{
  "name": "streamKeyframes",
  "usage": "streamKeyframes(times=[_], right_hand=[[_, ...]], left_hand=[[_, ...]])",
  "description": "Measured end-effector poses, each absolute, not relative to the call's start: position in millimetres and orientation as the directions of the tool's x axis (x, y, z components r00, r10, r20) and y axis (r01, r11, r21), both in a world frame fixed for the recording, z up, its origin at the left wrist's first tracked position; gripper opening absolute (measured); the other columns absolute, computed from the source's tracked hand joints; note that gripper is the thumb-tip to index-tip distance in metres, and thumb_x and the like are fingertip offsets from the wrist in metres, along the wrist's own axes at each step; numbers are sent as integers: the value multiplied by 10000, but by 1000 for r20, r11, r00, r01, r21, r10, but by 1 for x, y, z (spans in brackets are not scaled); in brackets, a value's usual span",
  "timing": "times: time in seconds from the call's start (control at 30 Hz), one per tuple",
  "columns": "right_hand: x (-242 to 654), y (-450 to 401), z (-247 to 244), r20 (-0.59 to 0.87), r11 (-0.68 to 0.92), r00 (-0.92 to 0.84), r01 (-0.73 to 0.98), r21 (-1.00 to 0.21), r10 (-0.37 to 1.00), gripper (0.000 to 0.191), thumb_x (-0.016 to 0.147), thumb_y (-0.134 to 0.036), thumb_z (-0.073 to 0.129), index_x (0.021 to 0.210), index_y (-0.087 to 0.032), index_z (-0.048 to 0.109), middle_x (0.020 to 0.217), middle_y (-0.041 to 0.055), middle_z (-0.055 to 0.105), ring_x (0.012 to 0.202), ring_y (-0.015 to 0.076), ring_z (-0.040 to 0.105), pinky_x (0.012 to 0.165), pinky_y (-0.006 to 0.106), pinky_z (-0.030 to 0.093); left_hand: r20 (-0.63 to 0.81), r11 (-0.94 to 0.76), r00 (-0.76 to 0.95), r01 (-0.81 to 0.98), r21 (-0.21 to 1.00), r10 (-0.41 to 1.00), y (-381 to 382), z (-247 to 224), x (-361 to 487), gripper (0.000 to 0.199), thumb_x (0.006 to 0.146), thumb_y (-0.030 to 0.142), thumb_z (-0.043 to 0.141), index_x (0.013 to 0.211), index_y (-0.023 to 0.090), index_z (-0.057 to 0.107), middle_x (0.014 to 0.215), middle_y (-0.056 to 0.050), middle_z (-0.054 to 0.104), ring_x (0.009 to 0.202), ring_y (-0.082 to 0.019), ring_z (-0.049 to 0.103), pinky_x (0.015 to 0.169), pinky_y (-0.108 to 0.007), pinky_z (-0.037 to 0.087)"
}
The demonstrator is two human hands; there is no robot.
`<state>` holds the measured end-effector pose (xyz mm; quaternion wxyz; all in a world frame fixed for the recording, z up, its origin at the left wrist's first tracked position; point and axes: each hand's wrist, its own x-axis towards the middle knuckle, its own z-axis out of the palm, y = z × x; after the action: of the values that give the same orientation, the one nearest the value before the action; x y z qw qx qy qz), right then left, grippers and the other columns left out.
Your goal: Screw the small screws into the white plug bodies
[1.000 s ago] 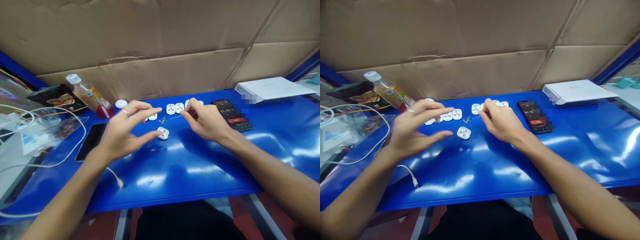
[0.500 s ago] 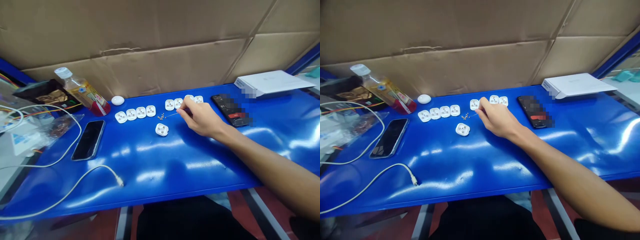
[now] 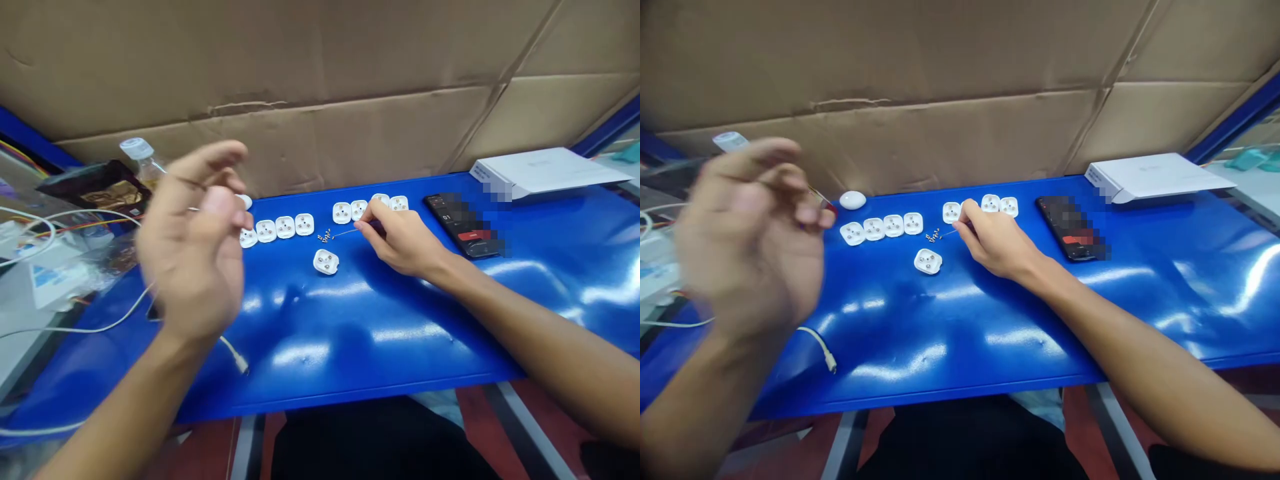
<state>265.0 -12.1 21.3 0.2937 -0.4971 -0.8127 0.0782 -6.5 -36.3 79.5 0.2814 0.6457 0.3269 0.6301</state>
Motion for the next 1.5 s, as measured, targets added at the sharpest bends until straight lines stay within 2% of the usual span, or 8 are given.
streamKeyframes(times=[0.2, 0.43, 0.53, 0.7, 0.87, 0.97, 1.3, 1.5], right_hand=[[265, -16, 25, 476, 523, -307, 735, -432, 824, 153, 1070, -353, 544, 960, -250, 572, 825, 39, 719, 660, 209, 622, 636, 333, 408], [258, -35, 33, 611, 589, -285, 715, -377, 738, 136, 1064, -339, 601, 957, -258, 615, 866, 42, 749, 713, 219, 703, 661, 345, 503], [255, -41, 36, 673, 637, -299, 696, -331, 676, 143, 1069, -307, 604, 943, -241, 619, 830, 32, 736, 681, 198, 686, 633, 328, 494], [253, -45, 40, 696, 666, -314, 677, -314, 646, 142, 1071, -291, 600, 940, -242, 623, 817, 30, 742, 676, 191, 682, 620, 325, 500], [254, -46, 42, 643, 608, -296, 718, -338, 707, 159, 1055, -344, 593, 923, -262, 628, 826, 42, 747, 704, 214, 691, 634, 349, 517], [254, -45, 42, 672, 658, -325, 680, -324, 666, 137, 1048, -308, 606, 924, -250, 616, 796, 27, 729, 648, 186, 661, 597, 332, 498], [270, -40, 51, 612, 813, -563, 521, -260, 556, 74, 987, -176, 648, 1031, -235, 651, 907, 22, 774, 731, 187, 717, 649, 316, 557], [270, -41, 52, 555, 728, -505, 609, -314, 661, 52, 1028, -283, 639, 1021, -252, 679, 914, 36, 803, 730, 223, 751, 653, 349, 562]], left_hand=[[379, -443, 230, 496, 747, 897, -2, 25, -3, 373, 952, 420, 786, 1264, 215, 769, 1175, -64, 783, 886, -186, 650, 808, -345, 518], [268, -395, 307, 506, 767, 913, -11, 11, -6, 386, 907, 465, 850, 1232, 258, 825, 1217, -55, 831, 976, -243, 724, 755, -362, 501], [277, -395, 296, 499, 771, 914, -12, 14, -4, 340, 923, 480, 843, 1187, 267, 856, 1176, -56, 849, 1016, -269, 762, 743, -368, 517], [318, -426, 296, 458, 780, 901, -13, 19, -3, 229, 960, 442, 822, 1102, 274, 885, 1039, -48, 867, 905, -245, 775, 708, -355, 545], [375, -463, 275, 437, 771, 885, -16, 20, -3, 179, 967, 419, 819, 1048, 279, 894, 1018, -38, 864, 935, -245, 776, 843, -388, 606], [409, -489, 269, 447, 749, 872, -18, 18, -2, 159, 966, 398, 818, 1045, 281, 892, 1020, -34, 862, 963, -248, 772, 906, -410, 608], [578, -718, 429, 468, 516, 694, -17, 18, -6, 106, 993, 295, 782, 1036, 276, 878, 933, -24, 843, 911, -228, 682, 874, -398, 559], [600, -761, 474, 477, 439, 644, -15, 14, -8, 138, 1015, 248, 755, 1102, 278, 857, 964, -16, 847, 916, -215, 674, 878, -381, 539]])
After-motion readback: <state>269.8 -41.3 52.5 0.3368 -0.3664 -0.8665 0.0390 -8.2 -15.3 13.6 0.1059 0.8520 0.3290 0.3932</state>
